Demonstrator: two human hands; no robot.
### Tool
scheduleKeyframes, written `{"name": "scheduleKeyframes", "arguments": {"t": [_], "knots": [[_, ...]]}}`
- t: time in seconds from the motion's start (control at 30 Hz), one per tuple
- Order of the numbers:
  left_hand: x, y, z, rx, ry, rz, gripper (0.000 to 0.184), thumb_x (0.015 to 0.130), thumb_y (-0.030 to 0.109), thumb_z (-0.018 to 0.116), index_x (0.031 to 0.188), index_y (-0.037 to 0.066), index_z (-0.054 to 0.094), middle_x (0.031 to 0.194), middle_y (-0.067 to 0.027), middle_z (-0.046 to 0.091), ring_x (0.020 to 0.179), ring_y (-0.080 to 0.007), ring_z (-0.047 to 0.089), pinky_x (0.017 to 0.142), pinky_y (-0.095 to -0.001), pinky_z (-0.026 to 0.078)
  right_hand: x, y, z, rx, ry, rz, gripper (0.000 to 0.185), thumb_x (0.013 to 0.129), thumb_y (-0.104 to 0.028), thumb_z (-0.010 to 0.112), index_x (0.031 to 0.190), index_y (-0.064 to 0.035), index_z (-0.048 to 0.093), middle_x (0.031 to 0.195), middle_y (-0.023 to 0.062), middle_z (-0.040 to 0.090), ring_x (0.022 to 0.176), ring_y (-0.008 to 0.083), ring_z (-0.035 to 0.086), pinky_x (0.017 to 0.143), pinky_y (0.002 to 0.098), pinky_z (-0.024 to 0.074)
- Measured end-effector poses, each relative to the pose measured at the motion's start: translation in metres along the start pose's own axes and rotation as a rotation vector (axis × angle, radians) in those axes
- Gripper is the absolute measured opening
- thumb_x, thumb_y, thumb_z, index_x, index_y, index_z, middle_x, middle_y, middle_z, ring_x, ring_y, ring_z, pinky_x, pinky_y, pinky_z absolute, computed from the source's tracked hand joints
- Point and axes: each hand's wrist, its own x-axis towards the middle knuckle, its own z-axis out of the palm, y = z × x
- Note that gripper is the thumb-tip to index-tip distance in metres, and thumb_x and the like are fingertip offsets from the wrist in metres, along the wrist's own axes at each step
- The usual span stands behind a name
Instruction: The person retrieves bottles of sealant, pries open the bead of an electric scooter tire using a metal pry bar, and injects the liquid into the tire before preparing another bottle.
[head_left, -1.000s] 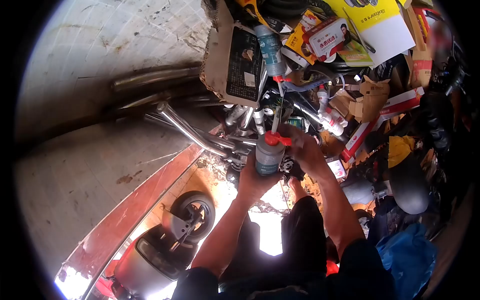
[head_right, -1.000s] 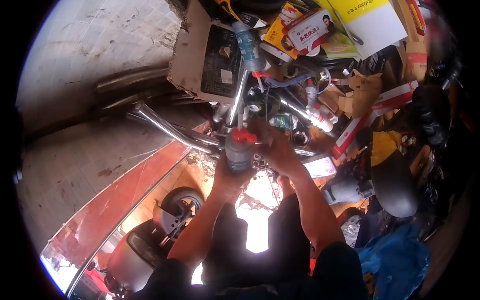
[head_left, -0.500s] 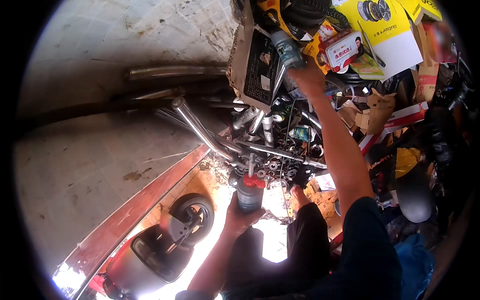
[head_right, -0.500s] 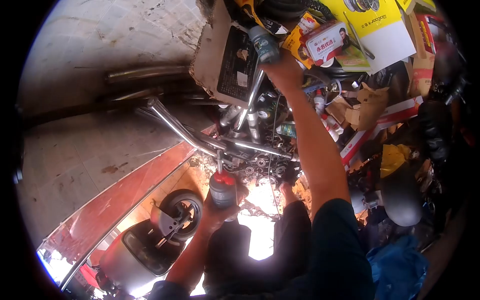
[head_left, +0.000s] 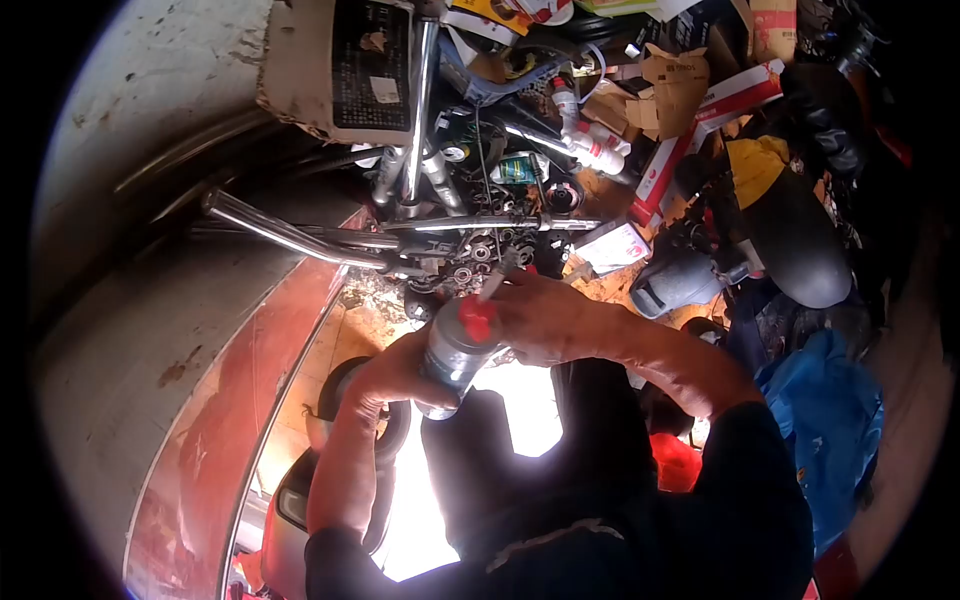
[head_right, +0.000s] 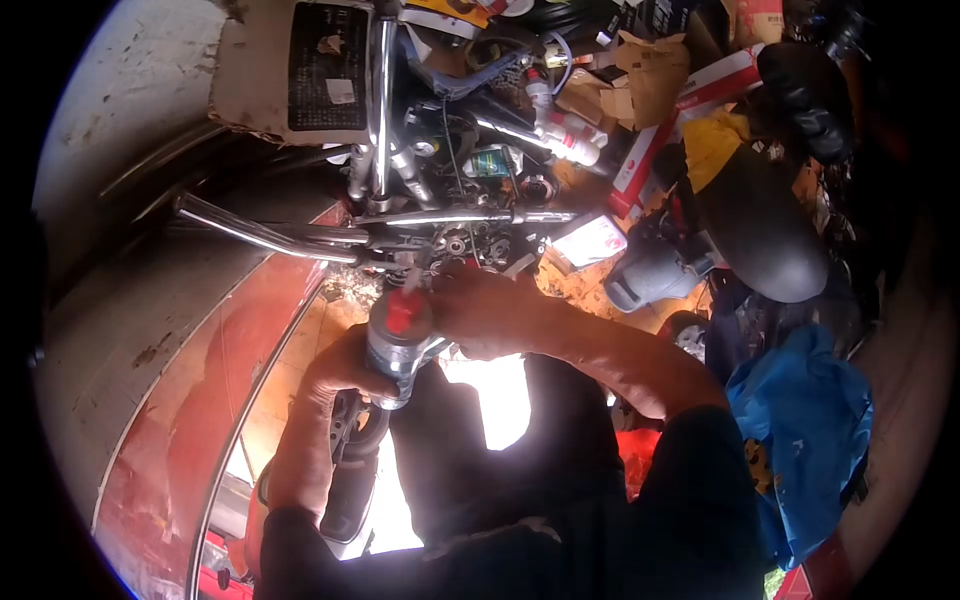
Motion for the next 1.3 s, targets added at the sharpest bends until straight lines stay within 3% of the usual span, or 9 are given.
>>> {"name": "scheduleKeyframes", "arguments": {"t": [0.3,0.43,0.47,0.57,0.73,1.0,1.07,1.23,1.3], "knots": [[0.088,-0.12,-0.039,-0.795,-0.188,0.222,0.093,0.055,0.017,0.088,0.135,-0.008,0.047,0.115,-0.0173,0.068,0.103,-0.0268,0.068,0.089,-0.0386,0.058,0.01,0.047,0.03,-0.194,0.046,-0.384,0.012,0.087,-0.019,0.065,0.097,-0.014,0.06,0.089,-0.0018,0.057,0.097,0.0191,0.061,0.11,0.0508,0.0384],[0.115,-0.133,-0.046,-0.976,-0.121,0.341,0.091,0.057,0.014,0.087,0.135,-0.007,0.046,0.112,-0.0179,0.068,0.098,-0.0284,0.069,0.084,-0.0386,0.06,-0.002,0.054,0.065,-0.189,0.415,0.206,0.07,0.077,-0.038,0.08,0.136,-0.0136,0.052,0.137,0.0155,0.047,0.133,0.0329,0.044,0.116,0.0547,0.0293],[0.118,-0.133,-0.047,-0.998,-0.053,0.382,0.09,0.056,0.013,0.087,0.134,-0.007,0.047,0.111,-0.0179,0.067,0.097,-0.0285,0.069,0.084,-0.0385,0.06,-0.002,0.061,0.091,0.19,0.514,0.336,0.108,0.071,-0.041,0.086,0.155,-0.0081,0.027,0.157,0.0214,0.024,0.145,0.0382,0.028,0.12,0.0515,0.024],[0.147,-0.129,-0.046,-0.873,0.166,0.522,0.083,0.056,0.006,0.082,0.132,-0.006,0.05,0.111,-0.0164,0.067,0.097,-0.0282,0.069,0.086,-0.0391,0.059,0.014,0.043,0.124,1.383,0.586,0.584,0.117,0.073,-0.033,0.086,0.157,-0.0001,0.012,0.158,0.024,0.024,0.148,0.0317,0.025,0.118,0.0456,0.0265],[0.203,-0.13,-0.07,-0.69,0.295,0.513,0.082,0.057,0.006,0.083,0.131,-0.005,0.051,0.113,-0.0142,0.066,0.103,-0.0278,0.067,0.093,-0.0399,0.055,0.039,0.127,0.168,1.234,0.565,0.713,0.092,0.075,-0.038,0.085,0.144,0.0017,0.039,0.129,0.0172,0.06,0.121,0.0273,0.057,0.104,0.0393,0.0445],[0.311,-0.159,-0.085,-0.676,0.093,0.615,0.092,0.051,0.008,0.087,0.134,-0.006,0.049,0.112,-0.0135,0.067,0.099,-0.0271,0.068,0.09,-0.0381,0.055,0.047,0.213,0.231,1.067,0.843,0.722,0.06,0.097,-0.03,0.06,0.145,0.0005,0.041,0.14,0.0292,0.049,0.129,0.0362,0.052,0.106,0.0417,0.0424],[0.34,-0.158,-0.077,-0.596,0.162,0.658,0.09,0.054,0.012,0.088,0.134,-0.005,0.05,0.115,-0.014,0.067,0.1,-0.0252,0.067,0.089,-0.0362,0.054,0.043,0.245,0.258,0.296,0.859,0.563,0.061,0.097,-0.03,0.059,0.146,-0.0009,0.039,0.143,0.0293,0.046,0.129,0.0368,0.052,0.107,0.0414,0.0414],[0.394,-0.152,-0.092,-0.321,0.236,0.76,0.083,0.062,0.019,0.085,0.133,-0.004,0.05,0.113,-0.0118,0.067,0.097,-0.0218,0.066,0.088,-0.0335,0.052,0.035,0.279,0.28,1.191,0.914,0.289,0.101,0.093,-0.053,0.06,0.158,0.0009,0.007,0.159,0.0206,0.027,0.147,0.0273,0.027,0.119,0.0397,0.0251],[0.393,-0.149,-0.093,-0.314,0.267,0.841,0.08,0.062,0.017,0.084,0.132,-0.004,0.051,0.11,-0.0102,0.067,0.096,-0.0211,0.066,0.088,-0.033,0.052,0.042,0.278,0.27,1.059,0.879,0.275,0.113,0.082,-0.048,0.072,0.158,0.0011,0.004,0.158,0.0198,0.028,0.146,0.0278,0.03,0.118,0.0389,0.0262]]}}
